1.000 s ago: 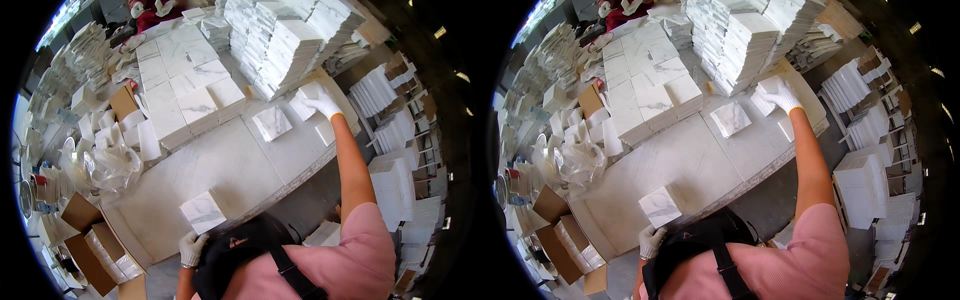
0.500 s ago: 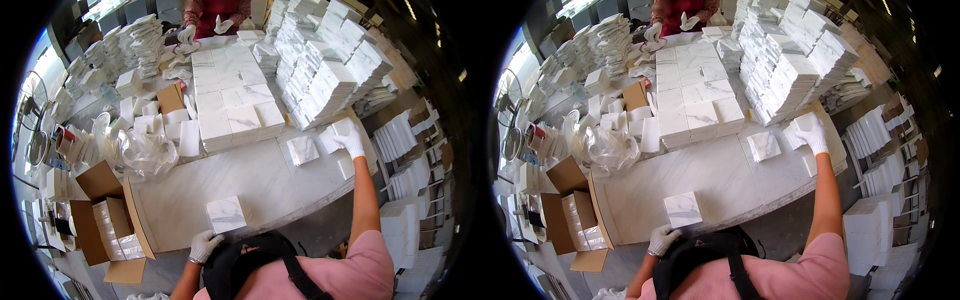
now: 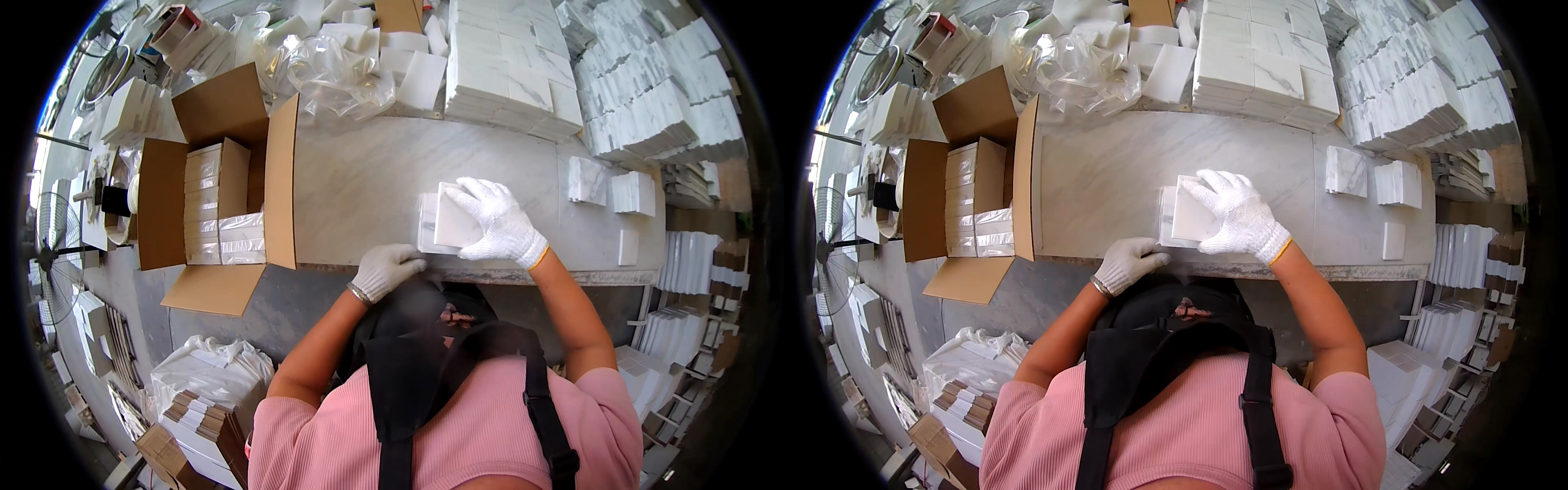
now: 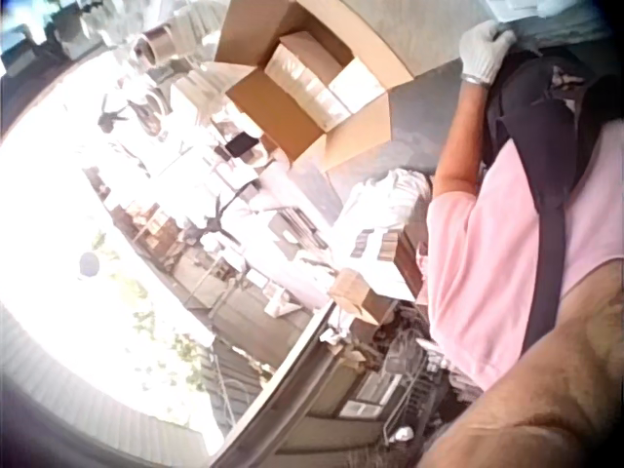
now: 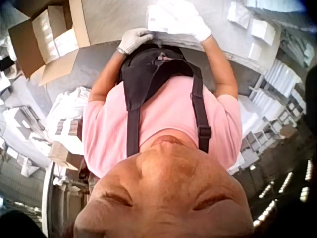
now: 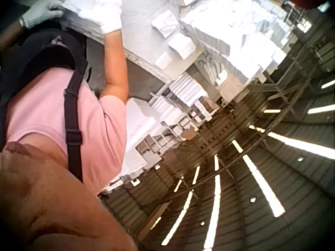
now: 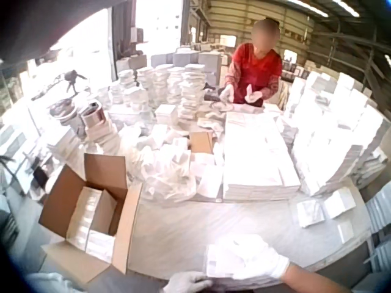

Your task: The person packs small white rectangular items into clear plastic bags, places them into a cardboard box, and seals the box with tape. The person then moves the sealed box to a stack of similar boxes.

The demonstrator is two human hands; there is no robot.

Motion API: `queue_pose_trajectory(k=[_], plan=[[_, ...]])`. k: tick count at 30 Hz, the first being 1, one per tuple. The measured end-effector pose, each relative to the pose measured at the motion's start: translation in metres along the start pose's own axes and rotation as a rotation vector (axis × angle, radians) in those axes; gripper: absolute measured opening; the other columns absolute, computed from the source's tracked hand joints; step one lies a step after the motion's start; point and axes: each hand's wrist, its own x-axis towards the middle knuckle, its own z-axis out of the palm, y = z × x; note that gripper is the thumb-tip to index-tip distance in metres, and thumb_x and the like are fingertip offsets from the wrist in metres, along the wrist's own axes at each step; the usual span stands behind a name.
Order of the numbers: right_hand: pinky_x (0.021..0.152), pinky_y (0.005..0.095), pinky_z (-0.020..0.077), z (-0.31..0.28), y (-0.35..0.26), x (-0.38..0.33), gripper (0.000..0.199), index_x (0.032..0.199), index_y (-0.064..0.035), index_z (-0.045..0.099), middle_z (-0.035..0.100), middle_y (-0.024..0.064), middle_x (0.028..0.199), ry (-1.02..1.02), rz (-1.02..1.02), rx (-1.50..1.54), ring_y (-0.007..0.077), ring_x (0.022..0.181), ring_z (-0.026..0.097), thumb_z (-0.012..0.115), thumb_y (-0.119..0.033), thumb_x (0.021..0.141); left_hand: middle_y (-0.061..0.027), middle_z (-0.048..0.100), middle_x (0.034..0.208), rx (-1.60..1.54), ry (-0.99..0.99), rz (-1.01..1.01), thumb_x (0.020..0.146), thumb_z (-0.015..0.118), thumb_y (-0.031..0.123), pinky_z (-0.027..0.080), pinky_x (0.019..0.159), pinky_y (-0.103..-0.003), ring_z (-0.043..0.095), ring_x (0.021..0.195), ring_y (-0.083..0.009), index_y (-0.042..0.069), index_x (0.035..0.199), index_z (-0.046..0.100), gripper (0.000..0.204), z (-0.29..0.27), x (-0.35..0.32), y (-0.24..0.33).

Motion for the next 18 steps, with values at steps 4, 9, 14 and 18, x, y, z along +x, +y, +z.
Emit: queue_pose_trajectory(k=[4, 9, 14, 18], plan=[[0.111, 0.0497, 0.0409, 0.013, -0.014, 0.005, 0.094, 0.144, -0.0105, 0.057, 0.054, 0.0204, 0.142, -0.034, -0.031, -0.029, 0.0396, 0.131, 0.052, 0.085, -0.035, 0.057, -0.0133, 0.071, 0.087, 0.011, 0.054, 0.07, 0.092, 0.069, 0.035, 0.052, 0.076, -0.039, 0.068, 0.083, -0.03, 0.007, 0.096, 0.074, 0.029, 0.006, 0.002, -0.008], [0.112, 0.0495, 0.0407, 0.015, -0.021, 0.008, 0.094, 0.144, -0.0107, 0.057, 0.053, 0.0208, 0.143, -0.033, -0.034, -0.095, 0.0397, 0.132, 0.051, 0.083, -0.034, 0.057, -0.0142, 0.072, 0.092, 0.059, 0.027, 0.08, 0.092, 0.066, 0.037, 0.053, 0.078, -0.043, 0.069, 0.089, -0.0337, 0.009, 0.097, 0.075, 0.03, 0.001, 0.004, -0.007], [0.12, 0.0507, 0.033, 0.014, -0.021, -0.002, 0.109, 0.155, -0.0113, 0.044, 0.041, 0.0231, 0.157, -0.097, 0.054, -0.148, 0.041, 0.146, 0.038, 0.088, -0.045, 0.061, -0.0133, 0.074, 0.094, 0.015, 0.018, 0.035, 0.089, 0.068, 0.037, 0.054, 0.08, -0.042, 0.07, 0.089, -0.0327, 0.009, 0.096, 0.074, 0.029, 0.001, 0.001, -0.003], [0.124, 0.0492, 0.0267, 0.024, -0.005, -0.044, 0.119, 0.163, -0.0091, 0.025, 0.032, 0.0241, 0.164, 0.182, 0.419, 0.396, 0.0403, 0.154, 0.028, 0.088, -0.053, 0.071, -0.0099, 0.073, 0.086, -0.207, -0.01, -0.062, 0.087, 0.072, 0.035, 0.053, 0.078, -0.037, 0.069, 0.082, -0.0235, 0.005, 0.091, 0.071, 0.03, 0.003, -0.009, 0.0]])
